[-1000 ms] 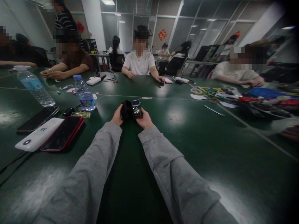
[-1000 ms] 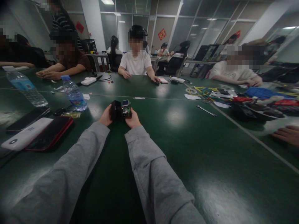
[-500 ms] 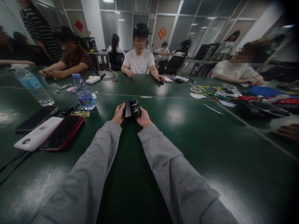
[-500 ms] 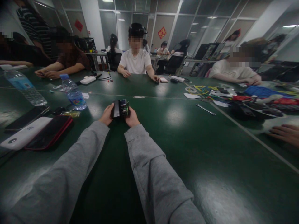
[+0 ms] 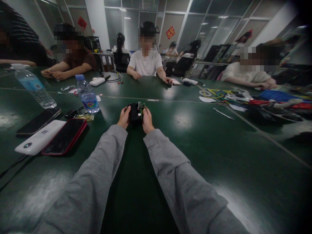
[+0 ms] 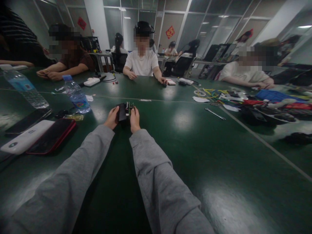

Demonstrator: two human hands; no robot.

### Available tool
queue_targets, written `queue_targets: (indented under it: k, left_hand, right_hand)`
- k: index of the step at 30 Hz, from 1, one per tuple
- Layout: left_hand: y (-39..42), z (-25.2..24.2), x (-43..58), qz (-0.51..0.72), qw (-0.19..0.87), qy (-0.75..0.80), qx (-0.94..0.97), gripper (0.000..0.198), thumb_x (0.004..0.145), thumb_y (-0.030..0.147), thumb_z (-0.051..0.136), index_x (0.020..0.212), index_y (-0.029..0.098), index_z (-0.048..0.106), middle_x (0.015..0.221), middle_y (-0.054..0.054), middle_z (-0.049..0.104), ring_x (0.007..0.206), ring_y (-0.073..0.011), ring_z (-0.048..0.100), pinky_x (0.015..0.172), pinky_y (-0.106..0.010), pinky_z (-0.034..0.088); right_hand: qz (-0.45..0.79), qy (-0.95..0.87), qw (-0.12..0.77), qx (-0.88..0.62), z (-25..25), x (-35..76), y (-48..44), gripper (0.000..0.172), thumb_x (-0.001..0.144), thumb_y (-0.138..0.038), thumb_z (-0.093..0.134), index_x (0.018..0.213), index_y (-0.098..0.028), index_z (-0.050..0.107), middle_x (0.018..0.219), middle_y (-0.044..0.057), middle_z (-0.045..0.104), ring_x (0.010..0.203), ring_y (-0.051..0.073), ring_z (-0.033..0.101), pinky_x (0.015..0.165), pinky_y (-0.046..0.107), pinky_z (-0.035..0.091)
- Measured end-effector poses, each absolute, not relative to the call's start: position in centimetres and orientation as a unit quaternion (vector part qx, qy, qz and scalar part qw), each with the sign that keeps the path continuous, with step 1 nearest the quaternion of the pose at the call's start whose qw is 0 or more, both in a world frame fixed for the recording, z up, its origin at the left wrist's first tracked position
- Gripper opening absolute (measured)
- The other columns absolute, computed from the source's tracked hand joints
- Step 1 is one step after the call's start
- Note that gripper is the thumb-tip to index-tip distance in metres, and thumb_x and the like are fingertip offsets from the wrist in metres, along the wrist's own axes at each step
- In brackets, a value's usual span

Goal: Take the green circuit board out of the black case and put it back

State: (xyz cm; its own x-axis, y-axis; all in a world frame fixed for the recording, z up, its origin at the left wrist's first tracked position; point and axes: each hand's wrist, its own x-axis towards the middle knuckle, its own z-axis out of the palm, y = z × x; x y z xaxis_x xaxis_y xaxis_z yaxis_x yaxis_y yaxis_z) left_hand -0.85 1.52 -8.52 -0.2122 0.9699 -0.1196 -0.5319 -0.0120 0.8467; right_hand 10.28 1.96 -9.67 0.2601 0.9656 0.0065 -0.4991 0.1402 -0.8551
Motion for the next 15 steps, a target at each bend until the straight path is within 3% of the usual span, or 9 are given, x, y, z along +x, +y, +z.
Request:
queue_targets:
  k: [5, 15]
  left_hand:
    - [1.25, -8.4, -0.81, 0.662, 0.572, 0.402, 0.27, 0.024, 0.083, 0.032, 0.07, 0.101, 0.02, 0.058, 0.087, -0.001, 0.066, 0.074, -0.0121, 0.064, 0.072, -0.024, 0.053]
    - [1.03, -7.81, -0.49, 0.672, 0.557, 0.403, 0.276, 0.019, 0.086, 0.029, 0.067, 0.099, 0.018, 0.06, 0.089, -0.003, 0.065, 0.073, -0.0114, 0.062, 0.07, -0.024, 0.052]
  right_hand:
    - [0.436, -0.382, 0.683, -0.444, -9.7, 10.08, 1.47, 0.039, 0.091, -0.028, 0.046, 0.127, -0.018, 0.057, 0.137, 0.009, 0.057, 0.126, 0.018, 0.054, 0.112, 0.039, 0.037]
    - [0.346, -0.499, 0.639, -0.472, -10.67, 10.04, 1.34, 0.049, 0.096, -0.044, 0.04, 0.14, -0.025, 0.046, 0.144, 0.01, 0.049, 0.134, 0.022, 0.046, 0.113, 0.048, 0.036]
